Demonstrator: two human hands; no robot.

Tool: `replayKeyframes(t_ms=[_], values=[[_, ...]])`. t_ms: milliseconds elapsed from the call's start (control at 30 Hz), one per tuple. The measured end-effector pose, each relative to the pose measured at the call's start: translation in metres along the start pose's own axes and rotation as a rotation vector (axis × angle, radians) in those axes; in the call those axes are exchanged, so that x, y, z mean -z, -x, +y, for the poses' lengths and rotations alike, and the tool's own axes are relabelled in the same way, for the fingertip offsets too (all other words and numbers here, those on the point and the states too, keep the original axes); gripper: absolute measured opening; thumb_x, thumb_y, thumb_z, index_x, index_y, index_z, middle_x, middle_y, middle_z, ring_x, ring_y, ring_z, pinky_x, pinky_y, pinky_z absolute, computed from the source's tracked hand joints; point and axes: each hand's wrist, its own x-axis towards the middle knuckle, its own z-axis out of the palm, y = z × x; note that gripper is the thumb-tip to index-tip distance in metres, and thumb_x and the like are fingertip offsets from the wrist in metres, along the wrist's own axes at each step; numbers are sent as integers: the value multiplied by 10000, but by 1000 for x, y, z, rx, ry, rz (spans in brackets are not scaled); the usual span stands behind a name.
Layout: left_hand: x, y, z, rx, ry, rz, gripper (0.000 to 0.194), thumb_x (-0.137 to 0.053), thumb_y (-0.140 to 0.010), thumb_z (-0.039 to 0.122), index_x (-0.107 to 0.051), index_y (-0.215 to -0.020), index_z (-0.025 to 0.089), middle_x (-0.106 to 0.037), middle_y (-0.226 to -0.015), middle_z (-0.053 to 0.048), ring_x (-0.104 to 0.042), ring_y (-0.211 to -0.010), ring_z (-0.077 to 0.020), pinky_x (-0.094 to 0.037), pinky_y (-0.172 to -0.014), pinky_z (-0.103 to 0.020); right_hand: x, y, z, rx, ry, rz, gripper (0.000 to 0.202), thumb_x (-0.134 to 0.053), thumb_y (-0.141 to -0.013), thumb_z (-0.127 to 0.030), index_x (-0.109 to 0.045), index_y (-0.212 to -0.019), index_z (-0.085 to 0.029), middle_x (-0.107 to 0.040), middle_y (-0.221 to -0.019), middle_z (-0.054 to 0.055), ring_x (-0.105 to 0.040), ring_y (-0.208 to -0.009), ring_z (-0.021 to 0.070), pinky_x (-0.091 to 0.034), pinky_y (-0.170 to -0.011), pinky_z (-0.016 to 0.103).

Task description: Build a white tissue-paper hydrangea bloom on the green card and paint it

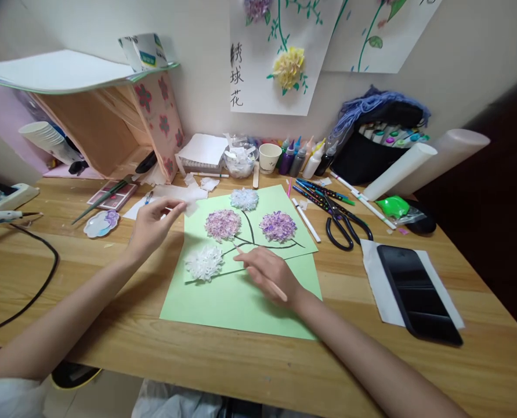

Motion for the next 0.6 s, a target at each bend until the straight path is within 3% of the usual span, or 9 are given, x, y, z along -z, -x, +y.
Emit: replayKeyframes(t_ms=[100,233,367,500,600], values=[[2,34,24,-1,96,-186,151,-615,-812,321,-696,-781,199,-695,-768,-18,-590,-695,-135,-417,-596,-237,2,-1,-8,-141,-184,-38,278,-303,-936,-224,-579,-940,-188,-593,-737,24,-558,-694,134,-452,-660,276],[-8,54,29,30,128,-412,130,-614,-813,297,-706,-789,209,-703,-777,-23,-598,-706,-146,-404,-589,-253,0,-5,-11,-235,-260,-172,266,-342,-934,-256,-565,-809,-184,-588,-747,21,-539,-690,124,-421,-660,254],[-22,51,27,80,115,-476,147,-594,-823,300,-693,-792,196,-690,-772,-20,-567,-669,-140,-390,-572,-256,-4,-2,-5,-251,-323,-71,350,-310,-944,-292,-564,-729,-183,-579,-698,21,-524,-655,131,-400,-642,269],[-33,48,29,-18,23,-546,125,-602,-819,287,-679,-767,203,-648,-754,-18,-555,-751,-162,-422,-678,-288,-5,8,-1,-194,-422,112,420,-269,-948,-322,-540,-656,-187,-548,-613,18,-484,-596,141,-374,-603,293],[-37,51,28,-69,-111,-533,110,-606,-810,281,-685,-770,215,-628,-805,-38,-531,-848,-203,-425,-758,-339,-4,7,-2,-172,-415,70,401,-273,-952,-308,-549,-688,-186,-552,-635,22,-482,-615,139,-377,-610,290]])
